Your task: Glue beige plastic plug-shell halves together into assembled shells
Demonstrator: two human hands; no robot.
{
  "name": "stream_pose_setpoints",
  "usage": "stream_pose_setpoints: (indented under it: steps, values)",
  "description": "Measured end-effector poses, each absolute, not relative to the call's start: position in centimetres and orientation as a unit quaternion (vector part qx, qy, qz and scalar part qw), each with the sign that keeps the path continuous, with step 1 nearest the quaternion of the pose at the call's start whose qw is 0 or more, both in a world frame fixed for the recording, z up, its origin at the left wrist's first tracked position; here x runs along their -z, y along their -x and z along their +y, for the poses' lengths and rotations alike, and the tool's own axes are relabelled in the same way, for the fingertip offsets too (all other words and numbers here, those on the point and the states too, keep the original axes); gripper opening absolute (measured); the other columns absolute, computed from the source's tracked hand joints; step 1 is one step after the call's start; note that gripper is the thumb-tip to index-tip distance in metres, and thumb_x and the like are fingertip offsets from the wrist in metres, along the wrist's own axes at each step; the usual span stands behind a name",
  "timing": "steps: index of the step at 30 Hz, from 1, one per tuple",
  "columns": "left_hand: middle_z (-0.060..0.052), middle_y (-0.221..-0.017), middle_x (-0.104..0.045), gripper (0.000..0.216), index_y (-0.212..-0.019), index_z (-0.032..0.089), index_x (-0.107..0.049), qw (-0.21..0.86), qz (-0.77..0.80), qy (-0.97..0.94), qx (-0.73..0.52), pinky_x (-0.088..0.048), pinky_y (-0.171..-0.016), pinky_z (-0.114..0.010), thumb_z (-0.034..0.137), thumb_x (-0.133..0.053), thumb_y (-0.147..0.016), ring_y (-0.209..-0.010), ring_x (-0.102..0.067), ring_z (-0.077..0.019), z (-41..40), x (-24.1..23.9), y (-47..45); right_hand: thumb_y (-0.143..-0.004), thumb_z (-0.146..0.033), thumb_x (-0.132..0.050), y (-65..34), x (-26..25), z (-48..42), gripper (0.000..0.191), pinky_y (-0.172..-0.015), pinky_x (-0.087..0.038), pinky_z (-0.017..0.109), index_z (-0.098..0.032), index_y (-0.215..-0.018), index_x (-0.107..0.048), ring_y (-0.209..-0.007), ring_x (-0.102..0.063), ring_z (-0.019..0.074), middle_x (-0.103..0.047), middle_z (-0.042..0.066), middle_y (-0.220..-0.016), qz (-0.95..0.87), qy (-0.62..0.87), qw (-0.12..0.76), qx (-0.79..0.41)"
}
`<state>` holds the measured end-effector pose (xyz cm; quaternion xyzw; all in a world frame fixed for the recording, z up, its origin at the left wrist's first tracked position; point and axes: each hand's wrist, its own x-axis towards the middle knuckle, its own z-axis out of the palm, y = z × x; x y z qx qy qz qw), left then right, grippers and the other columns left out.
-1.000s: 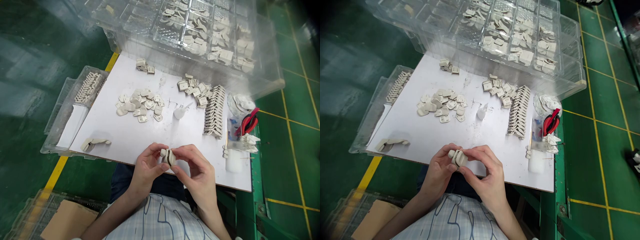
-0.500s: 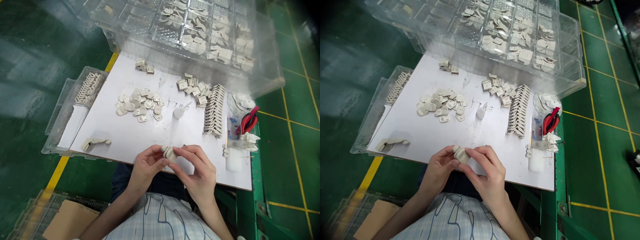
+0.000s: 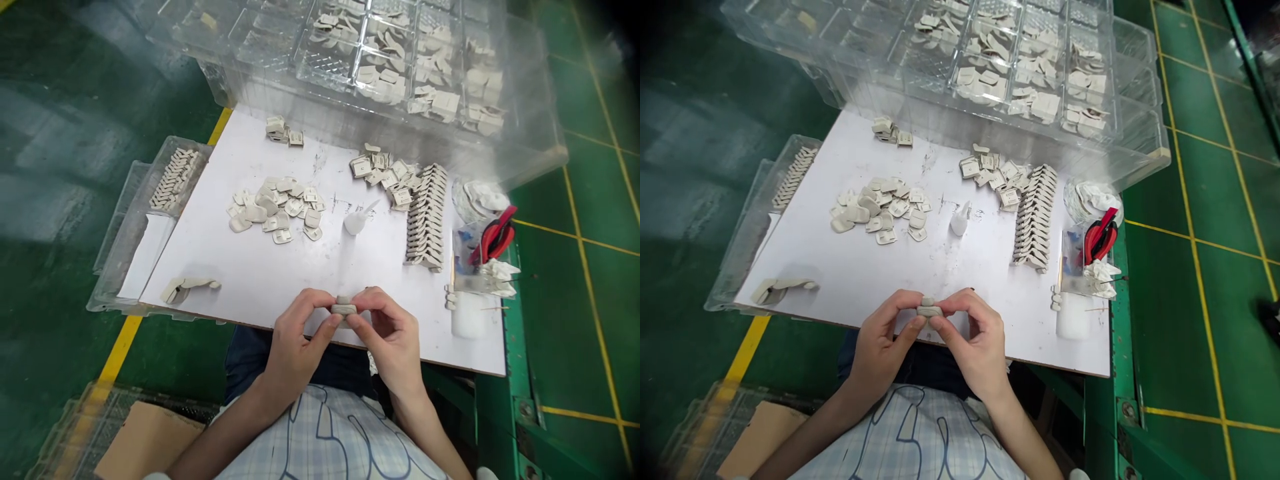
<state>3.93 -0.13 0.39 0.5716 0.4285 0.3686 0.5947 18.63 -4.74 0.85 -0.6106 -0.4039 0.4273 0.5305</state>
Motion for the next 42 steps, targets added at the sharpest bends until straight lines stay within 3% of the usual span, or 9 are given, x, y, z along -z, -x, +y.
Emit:
stream_pose_setpoints:
  steps: [6, 17, 26, 34, 42]
  values:
    - [-0.003, -0.084, -0.065, 0.015, -0.090, 0.022, -0.063, 0.568, 0.426, -0.604, -0.362, -0.047, -0.074, -0.030, 0.032, -0.055, -0.099, -0.079, -0.061, -0.0189, -0.2, -0.2, -4.2, -0.088, -0.029, -0.075, -17.9, -0.5, -4.7, 0.007, -0.069, -0.046, 0.029, -0.024, -0.085, -0.071, -0.076, -0.059, 0.0151, -0.066, 0.000, -0.079, -0.376, 0.595, 0.569, -0.425]
    - [-0.001, -0.081, -0.062, 0.015, -0.087, 0.024, -0.058, 0.548, 0.420, -0.634, -0.349, -0.045, -0.072, -0.032, 0.030, -0.052, -0.100, -0.080, -0.056, -0.0195, -0.1, -0.1, -4.1, -0.092, -0.032, -0.071, -18.7, -0.5, -5.0, 0.004, -0.075, -0.044, 0.025, -0.029, -0.095, -0.070, -0.083, -0.057, 0.0130, -0.064, -0.003, -0.086, -0.366, 0.563, 0.532, -0.516]
    - [-0.001, -0.080, -0.058, 0.018, -0.085, 0.023, -0.057, 0.608, 0.432, -0.578, -0.332, -0.043, -0.072, -0.032, 0.034, -0.054, -0.099, -0.080, -0.052, -0.0192, -0.4, -0.1, -4.2, -0.094, -0.035, -0.068, -17.9, -0.4, -5.0, 0.010, -0.069, -0.041, 0.024, -0.027, -0.091, -0.063, -0.076, -0.050, 0.0115, -0.055, -0.004, -0.083, -0.344, 0.563, 0.548, -0.515]
    - [0.001, -0.080, -0.050, 0.021, -0.086, 0.022, -0.057, 0.686, 0.411, -0.499, -0.334, -0.042, -0.071, -0.030, 0.039, -0.056, -0.098, -0.076, -0.049, -0.0162, 0.2, -0.8, -4.1, -0.096, -0.039, -0.066, -18.5, -0.6, -4.8, 0.010, -0.072, -0.044, 0.022, -0.030, -0.096, -0.069, -0.079, -0.058, 0.0110, -0.065, -0.004, -0.085, -0.330, 0.556, 0.531, -0.548]
    - [0.000, -0.080, -0.054, 0.021, -0.086, 0.023, -0.057, 0.643, 0.417, -0.552, -0.328, -0.041, -0.074, -0.033, 0.039, -0.054, -0.100, -0.080, -0.049, -0.0183, -0.3, -0.5, -4.0, -0.092, -0.034, -0.070, -17.9, -1.1, -5.2, 0.009, -0.070, -0.042, 0.025, -0.027, -0.089, -0.066, -0.077, -0.054, 0.0124, -0.060, -0.004, -0.081, -0.354, 0.597, 0.527, -0.490]
